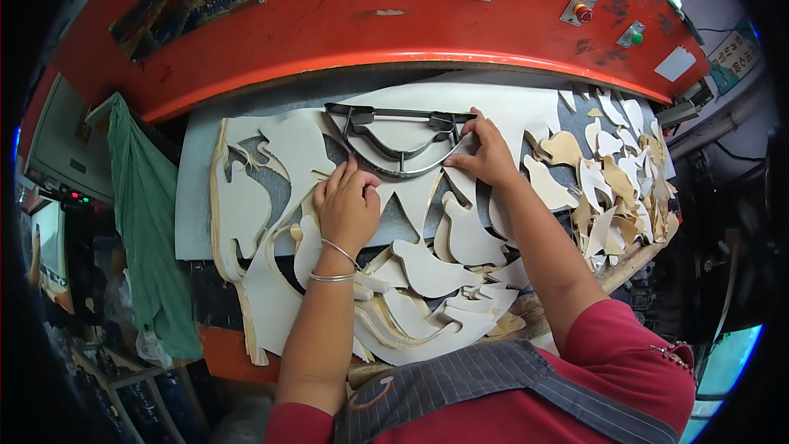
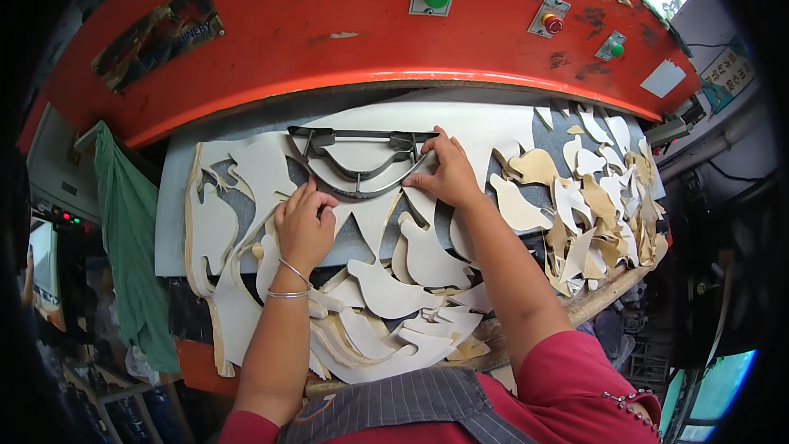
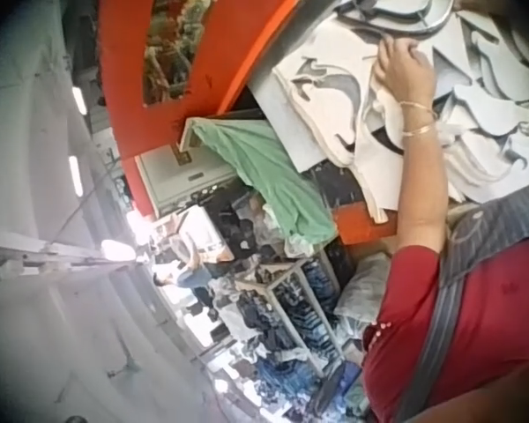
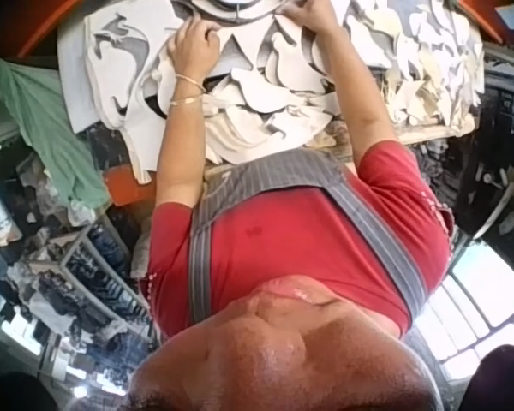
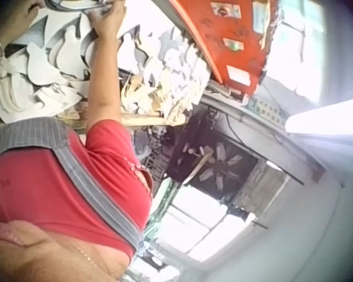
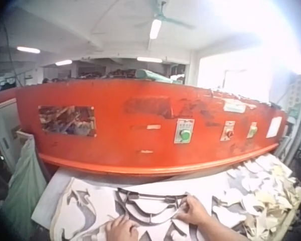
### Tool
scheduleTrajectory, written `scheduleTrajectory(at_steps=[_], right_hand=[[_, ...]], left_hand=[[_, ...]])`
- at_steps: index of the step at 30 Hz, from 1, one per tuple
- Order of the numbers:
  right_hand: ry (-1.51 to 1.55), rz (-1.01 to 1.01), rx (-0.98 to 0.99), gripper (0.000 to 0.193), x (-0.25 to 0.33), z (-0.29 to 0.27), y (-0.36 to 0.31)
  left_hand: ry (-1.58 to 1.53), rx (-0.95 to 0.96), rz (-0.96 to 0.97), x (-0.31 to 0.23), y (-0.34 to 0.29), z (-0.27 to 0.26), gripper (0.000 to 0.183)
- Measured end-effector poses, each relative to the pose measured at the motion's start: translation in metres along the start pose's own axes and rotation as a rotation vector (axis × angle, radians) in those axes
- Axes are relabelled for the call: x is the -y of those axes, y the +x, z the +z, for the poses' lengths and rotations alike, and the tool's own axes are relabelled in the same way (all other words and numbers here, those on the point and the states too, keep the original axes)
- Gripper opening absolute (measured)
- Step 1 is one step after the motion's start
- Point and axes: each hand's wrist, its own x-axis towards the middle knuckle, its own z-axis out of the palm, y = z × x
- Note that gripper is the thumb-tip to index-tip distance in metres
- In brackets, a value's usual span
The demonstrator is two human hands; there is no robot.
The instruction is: Operating a hydraulic die-cutting machine to cut shoe components from sheets of synthetic material.
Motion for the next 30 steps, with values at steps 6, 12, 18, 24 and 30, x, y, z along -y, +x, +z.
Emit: scheduleTrajectory(at_steps=[6,12,18,24,30], right_hand=[[-0.044,-0.075,0.042,0.065,0.008,0.002,0.003],[-0.106,-0.068,0.084,0.068,0.003,0.001,0.001],[-0.139,-0.093,0.065,0.068,0.0,-0.003,0.0],[-0.174,-0.038,0.026,0.077,0.036,-0.026,-0.021],[0.111,-0.23,-0.815,0.04,-0.024,-0.181,-0.069]], left_hand=[[-0.028,0.036,-0.043,0.005,0.0,-0.005,0.009],[0.002,0.058,-0.054,0.003,-0.001,-0.001,0.008],[-0.026,0.075,-0.046,0.002,0.0,0.0,0.006],[-0.353,0.008,-0.17,0.016,0.0,-0.016,0.017],[-0.569,-0.096,-0.006,-0.099,0.009,-0.055,0.017]])
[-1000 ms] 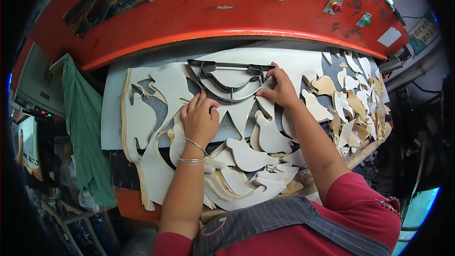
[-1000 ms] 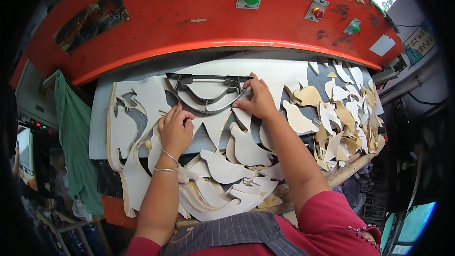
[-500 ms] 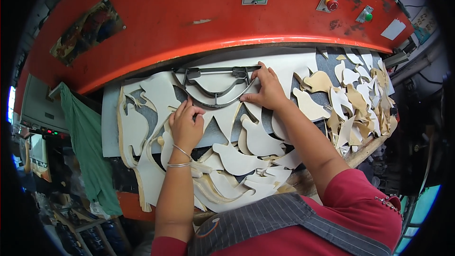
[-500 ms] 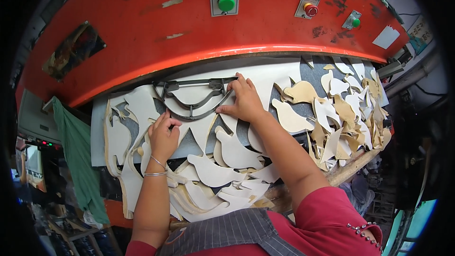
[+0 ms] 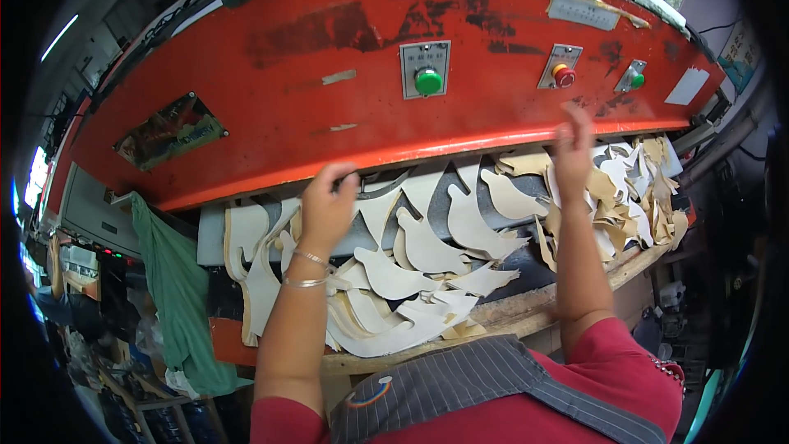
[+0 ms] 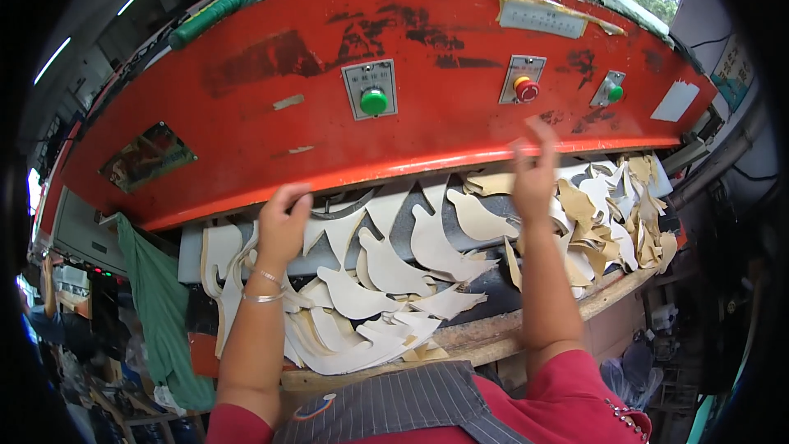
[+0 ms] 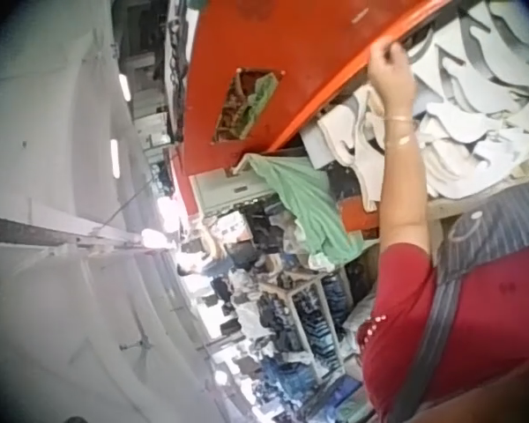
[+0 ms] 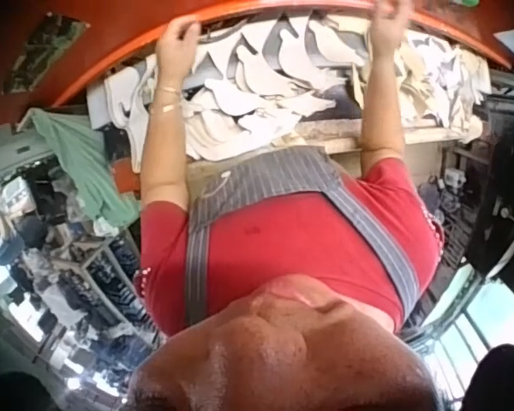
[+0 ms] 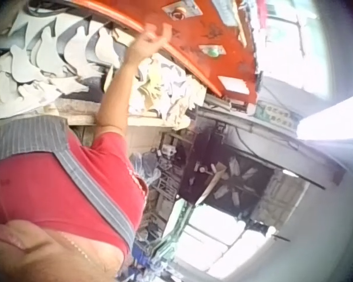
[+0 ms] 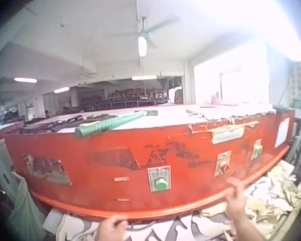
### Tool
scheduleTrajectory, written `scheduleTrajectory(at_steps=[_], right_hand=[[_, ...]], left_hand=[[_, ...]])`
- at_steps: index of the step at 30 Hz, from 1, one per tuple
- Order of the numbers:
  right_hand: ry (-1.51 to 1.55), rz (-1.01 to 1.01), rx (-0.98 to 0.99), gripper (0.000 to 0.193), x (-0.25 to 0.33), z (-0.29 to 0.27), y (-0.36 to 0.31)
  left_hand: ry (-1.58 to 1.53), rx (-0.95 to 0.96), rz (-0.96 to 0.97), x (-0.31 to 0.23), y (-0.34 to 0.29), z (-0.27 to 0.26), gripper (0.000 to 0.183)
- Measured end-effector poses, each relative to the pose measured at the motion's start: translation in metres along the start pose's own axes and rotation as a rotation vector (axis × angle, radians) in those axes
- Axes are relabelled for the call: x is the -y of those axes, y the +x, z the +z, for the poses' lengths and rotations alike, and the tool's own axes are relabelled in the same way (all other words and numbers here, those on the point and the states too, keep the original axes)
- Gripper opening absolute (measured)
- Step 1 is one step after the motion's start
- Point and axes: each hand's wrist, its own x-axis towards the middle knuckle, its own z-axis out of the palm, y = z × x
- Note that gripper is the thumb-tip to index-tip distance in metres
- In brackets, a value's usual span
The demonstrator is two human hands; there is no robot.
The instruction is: Operating a hydraulic die-cutting machine to cut shoe components from sheets of synthetic material.
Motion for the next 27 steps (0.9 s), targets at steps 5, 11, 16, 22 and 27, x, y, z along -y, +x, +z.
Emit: scheduleTrajectory(at_steps=[5,11,16,22,27], right_hand=[[0.032,0.067,-0.657,0.06,-0.042,-0.071,0.111],[-0.254,0.087,-0.575,0.074,-0.089,-0.1,0.136],[-0.137,0.018,0.089,0.059,-0.037,-0.131,-0.033],[-0.066,-0.153,1.176,0.071,0.102,-0.126,-0.19],[-0.331,-0.221,1.103,0.049,0.146,-0.073,-0.238]], left_hand=[[0.002,0.239,0.359,-0.116,0.005,0.049,0.02],[0.374,0.252,0.352,-0.143,0.021,0.059,0.034],[0.267,-0.097,0.241,-0.066,-0.11,-0.004,0.026],[0.5,-0.243,0.018,0.022,-0.275,-0.075,0.019],[0.591,-0.241,0.132,0.055,-0.281,-0.06,0.019]])
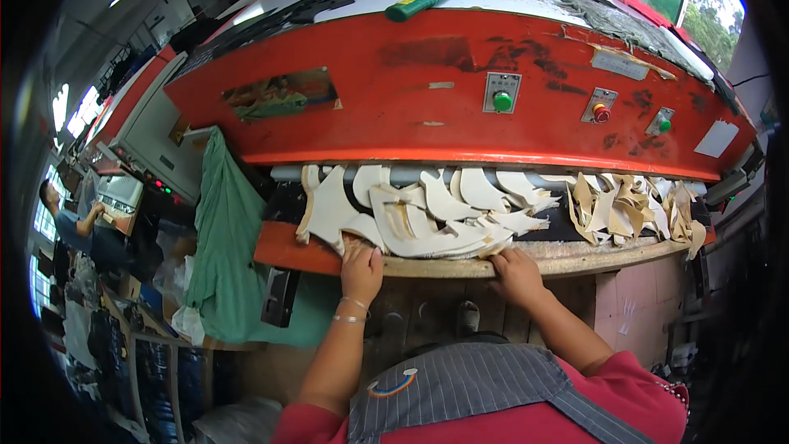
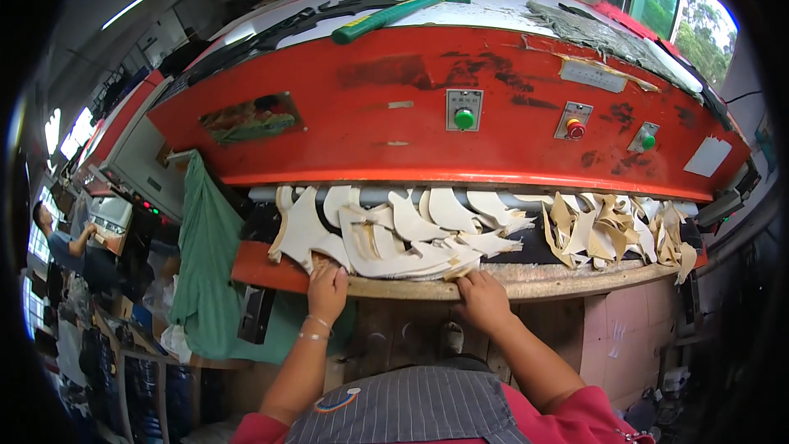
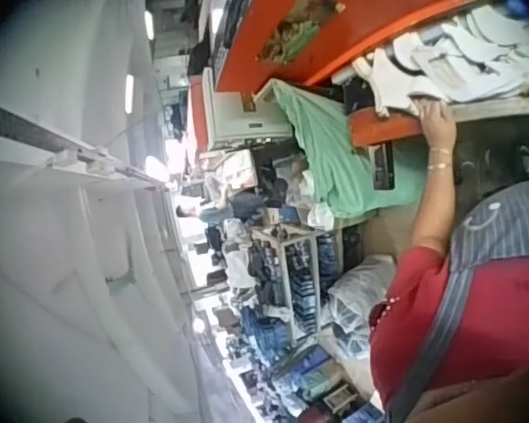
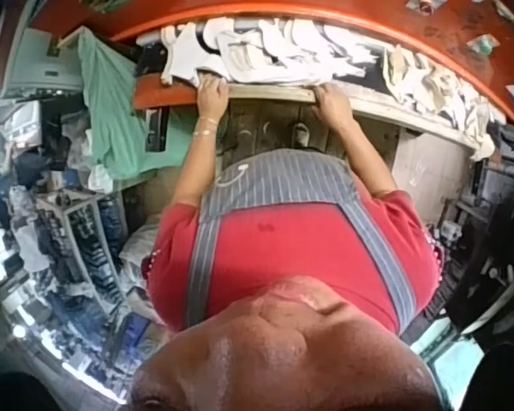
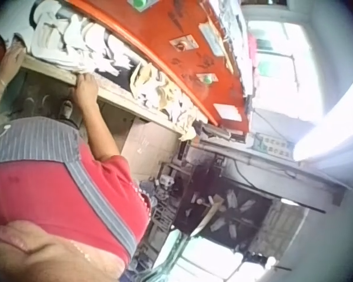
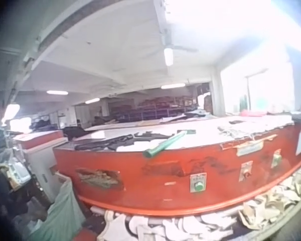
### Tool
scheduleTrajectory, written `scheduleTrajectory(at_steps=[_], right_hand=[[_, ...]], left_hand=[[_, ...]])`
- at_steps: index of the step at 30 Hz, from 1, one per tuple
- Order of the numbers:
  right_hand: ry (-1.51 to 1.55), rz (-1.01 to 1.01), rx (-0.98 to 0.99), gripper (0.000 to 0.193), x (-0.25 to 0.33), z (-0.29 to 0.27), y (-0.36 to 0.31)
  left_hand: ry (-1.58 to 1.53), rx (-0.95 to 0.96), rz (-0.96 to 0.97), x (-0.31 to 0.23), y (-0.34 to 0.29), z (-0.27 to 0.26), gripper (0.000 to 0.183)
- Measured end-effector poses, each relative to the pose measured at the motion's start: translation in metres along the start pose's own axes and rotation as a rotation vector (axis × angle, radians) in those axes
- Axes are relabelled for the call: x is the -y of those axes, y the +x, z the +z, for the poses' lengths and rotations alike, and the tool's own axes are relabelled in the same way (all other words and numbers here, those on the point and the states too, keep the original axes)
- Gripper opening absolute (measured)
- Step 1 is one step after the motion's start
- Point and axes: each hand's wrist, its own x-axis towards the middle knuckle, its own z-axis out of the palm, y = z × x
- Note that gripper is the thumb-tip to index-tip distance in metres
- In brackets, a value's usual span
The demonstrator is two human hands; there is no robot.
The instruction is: Operating a hydraulic die-cutting machine to cut shoe components from sheets of synthetic material.
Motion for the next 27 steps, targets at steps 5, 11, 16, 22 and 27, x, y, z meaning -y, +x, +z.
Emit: scheduleTrajectory(at_steps=[5,11,16,22,27], right_hand=[[0.002,0.051,-0.099,0.042,0.003,0.008,0.005],[-0.05,0.056,0.012,0.036,0.015,0.013,-0.016],[0.142,0.0,0.42,0.045,0.015,-0.01,-0.068],[0.457,-0.026,0.151,0.041,0.05,-0.07,0.033],[0.139,0.02,-0.008,0.055,0.095,0.011,0.17]], left_hand=[[0.017,0.004,0.019,0.008,0.008,0.004,0.023],[0.033,0.005,0.081,0.006,-0.023,-0.013,0.02],[-0.09,0.654,-0.109,-0.025,-0.057,-0.099,0.03],[-0.324,0.438,-0.182,-0.01,0.024,-0.127,0.026],[-0.197,0.154,-0.01,0.028,0.112,-0.033,0.025]])
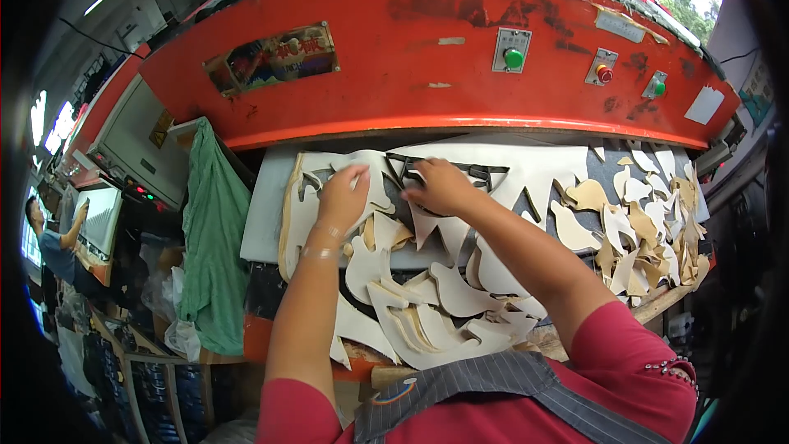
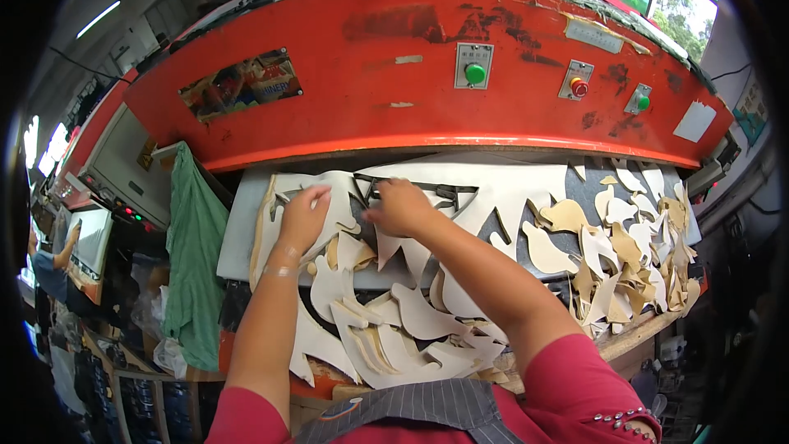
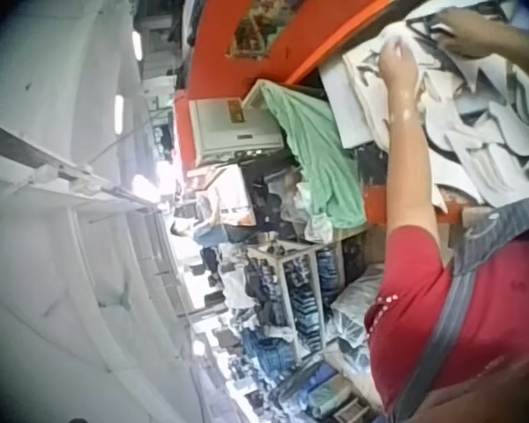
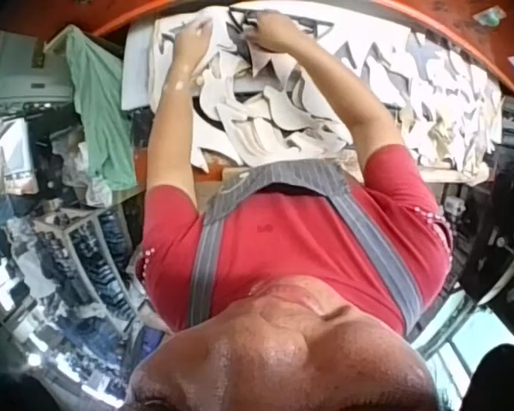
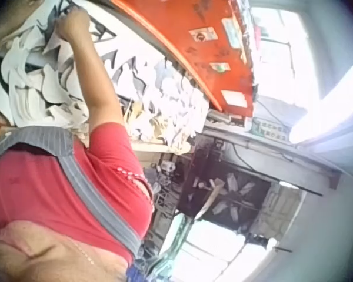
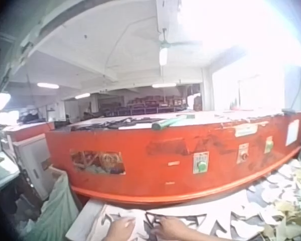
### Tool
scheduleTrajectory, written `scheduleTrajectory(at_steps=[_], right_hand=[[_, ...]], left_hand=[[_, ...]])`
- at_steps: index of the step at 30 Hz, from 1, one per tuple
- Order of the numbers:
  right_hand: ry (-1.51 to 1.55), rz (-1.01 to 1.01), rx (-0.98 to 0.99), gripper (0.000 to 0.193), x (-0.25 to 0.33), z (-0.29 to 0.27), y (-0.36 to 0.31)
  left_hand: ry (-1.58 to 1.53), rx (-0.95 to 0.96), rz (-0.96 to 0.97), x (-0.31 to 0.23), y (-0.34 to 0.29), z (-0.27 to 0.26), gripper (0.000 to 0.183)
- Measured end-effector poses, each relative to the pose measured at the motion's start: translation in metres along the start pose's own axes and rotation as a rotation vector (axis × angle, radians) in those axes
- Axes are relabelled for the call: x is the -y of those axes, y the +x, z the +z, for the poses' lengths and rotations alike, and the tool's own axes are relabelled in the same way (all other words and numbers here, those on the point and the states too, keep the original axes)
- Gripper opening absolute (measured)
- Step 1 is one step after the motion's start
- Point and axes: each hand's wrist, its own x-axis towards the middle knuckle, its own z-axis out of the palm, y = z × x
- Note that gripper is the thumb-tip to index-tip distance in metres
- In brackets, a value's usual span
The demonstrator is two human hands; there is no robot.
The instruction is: Operating a hydraulic die-cutting machine to cut shoe components from sheets of synthetic material.
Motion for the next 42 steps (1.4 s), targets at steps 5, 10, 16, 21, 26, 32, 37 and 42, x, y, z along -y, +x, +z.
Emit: scheduleTrajectory(at_steps=[5,10,16,21,26,32,37,42], right_hand=[[-0.219,0.153,0.078,0.05,0.038,0.039,0.055],[-0.018,0.127,-0.102,0.045,0.007,0.038,0.051],[0.363,-0.14,-0.371,0.04,0.021,0.005,0.002],[0.754,-0.051,-0.562,0.032,-0.003,-0.045,-0.05],[0.966,-0.266,-0.599,0.031,-0.025,-0.082,-0.109],[0.643,-0.404,-0.544,0.027,-0.048,-0.046,-0.132],[0.734,-0.299,-0.714,0.02,-0.067,-0.054,-0.143],[1.137,-0.274,-0.959,0.031,-0.068,-0.108,-0.228]], left_hand=[[0.352,0.084,0.008,0.06,0.027,0.046,0.029],[0.557,0.092,-0.11,0.048,0.016,0.076,0.036],[0.562,0.113,-0.178,0.045,0.014,0.067,0.036],[0.464,0.134,-0.201,0.037,0.016,0.072,0.036],[0.521,0.094,-0.161,0.043,0.012,0.067,0.035],[0.475,0.122,-0.051,-0.025,0.002,0.072,0.04],[0.268,0.378,0.356,-0.086,-0.013,0.112,0.043],[0.531,0.528,0.196,-0.061,-0.02,0.137,0.047]])
